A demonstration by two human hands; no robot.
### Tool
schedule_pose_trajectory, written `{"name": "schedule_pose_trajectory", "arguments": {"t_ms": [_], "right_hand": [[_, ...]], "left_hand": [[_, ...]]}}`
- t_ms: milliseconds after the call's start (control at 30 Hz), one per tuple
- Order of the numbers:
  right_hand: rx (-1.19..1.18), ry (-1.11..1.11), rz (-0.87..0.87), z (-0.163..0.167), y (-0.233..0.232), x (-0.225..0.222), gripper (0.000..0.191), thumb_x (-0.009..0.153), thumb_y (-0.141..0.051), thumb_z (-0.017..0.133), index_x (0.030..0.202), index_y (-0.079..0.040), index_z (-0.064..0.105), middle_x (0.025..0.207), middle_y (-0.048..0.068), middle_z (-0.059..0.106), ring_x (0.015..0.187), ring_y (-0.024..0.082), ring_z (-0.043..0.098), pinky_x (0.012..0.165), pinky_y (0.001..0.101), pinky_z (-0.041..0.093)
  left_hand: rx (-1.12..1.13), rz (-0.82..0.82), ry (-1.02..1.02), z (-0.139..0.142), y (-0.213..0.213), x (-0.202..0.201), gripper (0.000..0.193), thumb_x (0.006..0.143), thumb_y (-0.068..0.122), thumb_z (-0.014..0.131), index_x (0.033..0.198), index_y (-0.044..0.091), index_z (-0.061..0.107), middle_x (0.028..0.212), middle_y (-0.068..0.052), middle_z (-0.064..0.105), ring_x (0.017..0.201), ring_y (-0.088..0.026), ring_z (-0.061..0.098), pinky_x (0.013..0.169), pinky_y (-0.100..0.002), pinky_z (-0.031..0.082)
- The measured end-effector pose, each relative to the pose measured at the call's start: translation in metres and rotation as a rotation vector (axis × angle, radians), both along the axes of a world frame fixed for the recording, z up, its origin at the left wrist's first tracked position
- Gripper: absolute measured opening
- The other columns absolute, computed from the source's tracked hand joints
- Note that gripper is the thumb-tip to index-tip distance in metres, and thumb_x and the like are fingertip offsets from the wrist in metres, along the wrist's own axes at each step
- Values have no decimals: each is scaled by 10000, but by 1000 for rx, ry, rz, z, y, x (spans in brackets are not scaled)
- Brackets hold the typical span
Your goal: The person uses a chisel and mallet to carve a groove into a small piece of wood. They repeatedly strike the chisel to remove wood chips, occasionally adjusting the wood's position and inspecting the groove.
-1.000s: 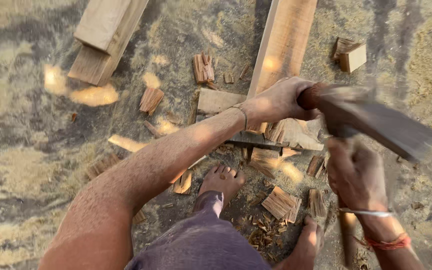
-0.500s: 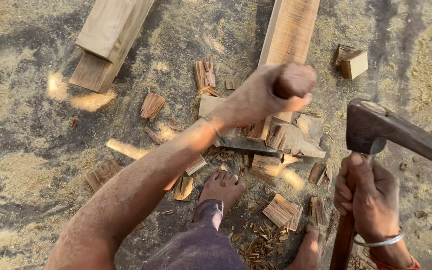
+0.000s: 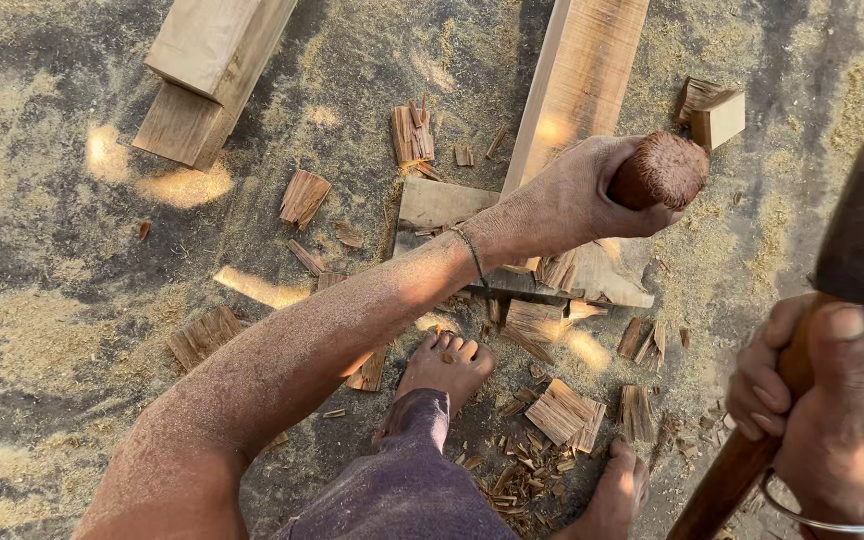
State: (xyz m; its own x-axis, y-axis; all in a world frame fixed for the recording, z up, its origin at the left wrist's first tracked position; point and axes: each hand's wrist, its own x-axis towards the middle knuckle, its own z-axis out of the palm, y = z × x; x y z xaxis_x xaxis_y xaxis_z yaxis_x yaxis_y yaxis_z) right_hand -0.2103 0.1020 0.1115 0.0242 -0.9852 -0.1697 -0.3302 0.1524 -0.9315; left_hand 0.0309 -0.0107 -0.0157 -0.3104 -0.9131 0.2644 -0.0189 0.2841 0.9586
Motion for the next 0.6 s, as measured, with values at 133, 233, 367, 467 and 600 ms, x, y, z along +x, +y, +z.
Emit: {"name": "schedule_pose_trajectory", "arguments": {"t_ms": [133,233,367,467,600], "right_hand": [[-7,-95,61,-2,-9,-14,516,1122,-587,497,988,-88,501,614,6,444,429,79,412,401,279,340],[41,308,161,0,-19,-1,532,1047,-554,501,854,-59,524,565,40,486,409,125,431,361,321,334],[135,645,161,18,-30,35,568,1025,-531,506,733,-47,563,504,83,542,377,175,470,333,363,367],[-27,357,137,35,-27,50,530,1138,-485,451,800,-81,507,535,43,461,393,137,429,375,333,343],[-5,288,136,32,-25,49,484,1065,-522,448,783,-135,523,536,-26,481,404,86,460,339,293,358]], "left_hand": [[-31,-45,68,-4,2,-1,576,897,400,799,1300,37,605,1149,-91,714,1087,-177,730,991,-357,624],[-53,-92,108,-6,4,-4,578,895,346,807,1326,29,589,1163,-114,692,1098,-201,702,1010,-385,604],[73,-115,-35,-5,8,-5,456,888,341,789,1236,70,676,1105,-93,729,1027,-195,728,1000,-384,600],[83,-81,-24,0,11,-3,496,902,370,789,1266,73,631,1154,-85,677,1069,-183,704,1033,-368,594],[146,-57,-226,4,7,-6,471,897,400,799,1208,80,649,1073,-81,690,1018,-188,695,997,-356,599]]}}
